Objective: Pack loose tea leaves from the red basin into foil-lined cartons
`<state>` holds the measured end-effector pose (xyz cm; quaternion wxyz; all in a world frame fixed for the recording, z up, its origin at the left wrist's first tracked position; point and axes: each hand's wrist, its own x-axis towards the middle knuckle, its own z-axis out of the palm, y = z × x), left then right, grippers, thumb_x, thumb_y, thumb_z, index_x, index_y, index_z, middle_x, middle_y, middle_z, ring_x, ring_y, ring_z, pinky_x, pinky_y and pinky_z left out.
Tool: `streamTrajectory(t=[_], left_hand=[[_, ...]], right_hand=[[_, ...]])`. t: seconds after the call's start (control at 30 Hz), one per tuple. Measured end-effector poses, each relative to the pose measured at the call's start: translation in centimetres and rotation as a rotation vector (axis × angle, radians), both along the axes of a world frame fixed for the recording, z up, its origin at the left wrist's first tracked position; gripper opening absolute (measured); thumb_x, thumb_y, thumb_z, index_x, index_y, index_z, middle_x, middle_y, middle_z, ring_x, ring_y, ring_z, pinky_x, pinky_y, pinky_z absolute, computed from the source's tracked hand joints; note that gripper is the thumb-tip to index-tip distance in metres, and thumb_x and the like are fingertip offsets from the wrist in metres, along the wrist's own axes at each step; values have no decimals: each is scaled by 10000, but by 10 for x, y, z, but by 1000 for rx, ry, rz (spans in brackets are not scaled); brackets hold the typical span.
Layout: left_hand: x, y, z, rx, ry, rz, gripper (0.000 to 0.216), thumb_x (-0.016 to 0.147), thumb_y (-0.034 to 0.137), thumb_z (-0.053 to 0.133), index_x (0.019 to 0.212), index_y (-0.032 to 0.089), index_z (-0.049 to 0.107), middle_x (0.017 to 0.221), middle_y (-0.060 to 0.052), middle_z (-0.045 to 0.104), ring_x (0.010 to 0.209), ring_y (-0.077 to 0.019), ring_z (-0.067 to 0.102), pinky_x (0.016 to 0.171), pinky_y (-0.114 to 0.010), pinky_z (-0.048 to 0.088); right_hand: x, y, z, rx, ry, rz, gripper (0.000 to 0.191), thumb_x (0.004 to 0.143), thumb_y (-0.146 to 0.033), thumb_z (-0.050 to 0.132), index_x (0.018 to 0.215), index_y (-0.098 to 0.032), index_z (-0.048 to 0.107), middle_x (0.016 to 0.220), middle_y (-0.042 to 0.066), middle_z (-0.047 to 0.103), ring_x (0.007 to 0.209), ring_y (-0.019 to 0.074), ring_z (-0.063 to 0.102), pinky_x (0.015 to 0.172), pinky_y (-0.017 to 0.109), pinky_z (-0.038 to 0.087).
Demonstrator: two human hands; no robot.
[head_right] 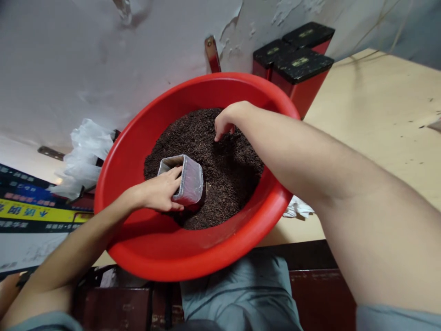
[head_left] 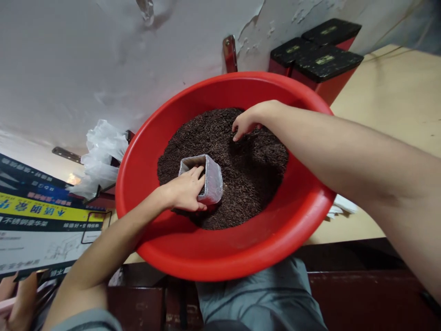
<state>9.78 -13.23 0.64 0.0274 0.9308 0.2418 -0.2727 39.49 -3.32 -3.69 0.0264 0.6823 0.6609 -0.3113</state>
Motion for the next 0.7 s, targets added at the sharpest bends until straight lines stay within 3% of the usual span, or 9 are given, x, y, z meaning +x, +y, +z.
streamTrajectory(t=[0.17,0.33,0.5,0.7], left_hand=[[13,-4,0,13,46,46,781,832,433,718,1445,-6,514,1525,-311,488,1412,-436,498,1223,-503,383],[9,-16,0,89,57,-8,519,863,294,651,1305,24,627,1415,-265,574,1265,-371,590,1146,-453,468],[7,-22,-3,168,24,-4,470,844,300,655,1219,16,671,1246,-240,666,1130,-360,654,993,-460,573],[3,-30,-5,216,-23,57,430,866,364,679,1164,56,700,1165,-199,708,1079,-353,681,890,-452,613]], right_hand=[[1,2,-3,-38,12,-36,568,898,-380,816,1321,-19,701,1140,110,750,1166,326,673,982,436,479],[10,8,-14,43,28,66,686,895,-564,766,1313,-24,700,1295,149,711,1259,328,647,1008,404,486],[13,10,-18,15,-56,110,707,873,-566,790,1370,-73,688,1120,107,753,1104,287,695,898,389,513],[27,26,-37,62,-137,156,696,836,-668,772,1306,-155,735,1119,97,756,1028,287,727,838,399,537]])
